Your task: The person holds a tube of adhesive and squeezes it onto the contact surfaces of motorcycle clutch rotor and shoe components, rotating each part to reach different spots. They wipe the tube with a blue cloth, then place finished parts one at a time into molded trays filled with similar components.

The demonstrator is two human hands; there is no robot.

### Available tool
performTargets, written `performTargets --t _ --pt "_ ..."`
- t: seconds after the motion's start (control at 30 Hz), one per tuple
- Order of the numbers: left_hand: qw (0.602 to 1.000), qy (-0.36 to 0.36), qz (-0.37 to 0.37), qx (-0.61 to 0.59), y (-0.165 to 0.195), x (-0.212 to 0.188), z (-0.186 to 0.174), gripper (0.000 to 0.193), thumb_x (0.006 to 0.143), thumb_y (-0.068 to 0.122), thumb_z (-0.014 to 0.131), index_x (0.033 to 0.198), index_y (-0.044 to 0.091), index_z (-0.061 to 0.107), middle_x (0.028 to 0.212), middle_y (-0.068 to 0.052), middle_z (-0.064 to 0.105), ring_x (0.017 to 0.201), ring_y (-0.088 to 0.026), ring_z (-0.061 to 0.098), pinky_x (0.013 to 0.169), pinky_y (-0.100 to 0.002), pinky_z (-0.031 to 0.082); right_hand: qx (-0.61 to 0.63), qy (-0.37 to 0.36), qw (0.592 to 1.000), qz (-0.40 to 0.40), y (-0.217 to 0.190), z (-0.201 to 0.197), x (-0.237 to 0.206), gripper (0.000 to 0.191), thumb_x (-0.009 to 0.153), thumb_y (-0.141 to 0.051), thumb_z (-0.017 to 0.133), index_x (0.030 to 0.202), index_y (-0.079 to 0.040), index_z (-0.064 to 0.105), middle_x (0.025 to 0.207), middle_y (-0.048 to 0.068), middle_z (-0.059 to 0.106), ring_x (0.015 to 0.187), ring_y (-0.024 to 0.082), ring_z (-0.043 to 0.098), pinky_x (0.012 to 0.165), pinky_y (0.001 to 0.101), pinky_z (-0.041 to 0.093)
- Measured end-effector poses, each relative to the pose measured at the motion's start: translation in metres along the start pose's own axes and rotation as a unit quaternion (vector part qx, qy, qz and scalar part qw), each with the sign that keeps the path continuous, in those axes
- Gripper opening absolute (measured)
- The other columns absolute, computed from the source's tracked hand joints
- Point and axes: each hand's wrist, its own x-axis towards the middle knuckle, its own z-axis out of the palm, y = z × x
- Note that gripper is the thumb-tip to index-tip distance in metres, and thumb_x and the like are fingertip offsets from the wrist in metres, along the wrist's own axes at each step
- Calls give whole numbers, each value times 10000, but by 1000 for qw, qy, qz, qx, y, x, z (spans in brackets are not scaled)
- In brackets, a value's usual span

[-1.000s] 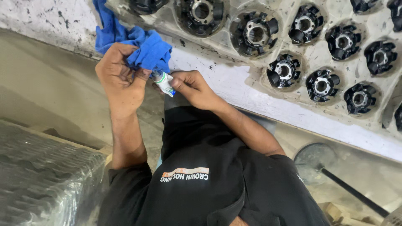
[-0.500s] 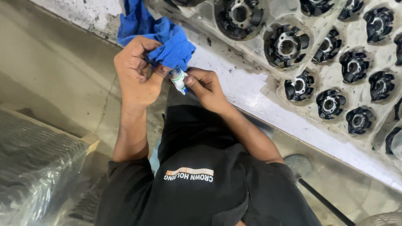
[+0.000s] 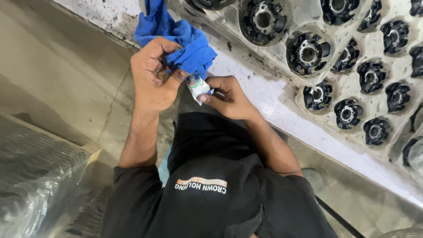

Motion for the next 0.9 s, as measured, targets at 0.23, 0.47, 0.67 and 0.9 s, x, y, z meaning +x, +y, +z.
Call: performTargets --t 0.23,0.47,0.67,0.9 --pt "999 -29 7 24 3 3 12 296 937 -217 711 1149 -47 592 1064 -62 646 966 -78 599 901 -209 517 64 -81 994 -41 -11 -14 -12 169 1056 -61 626 1202 11 670 1043 30 719 981 97 682 887 259 591" --pt "999 -48 10 13 11 4 25 244 971 -194 727 1108 -53 582 1071 -65 652 966 -77 605 903 -212 523 69 -75 995 4 -19 -18 -23 205 1012 -51 626 1188 -9 722 940 12 702 831 65 622 732 234 541" --pt "997 -61 21 30 14 7 36 273 963 -189 704 1155 -42 577 1072 -69 661 970 -76 601 903 -207 521 69 -67 995 -1 -24 -21 -27 204 993 -30 615 1150 -4 742 905 -4 708 759 44 608 675 212 518" --pt "997 -63 26 46 18 6 42 234 1002 -198 716 1125 -59 572 1064 -57 637 950 -68 579 894 -198 520 138 -12 990 8 -16 -17 -33 240 979 8 596 1147 3 767 853 -17 695 647 15 527 585 184 425"
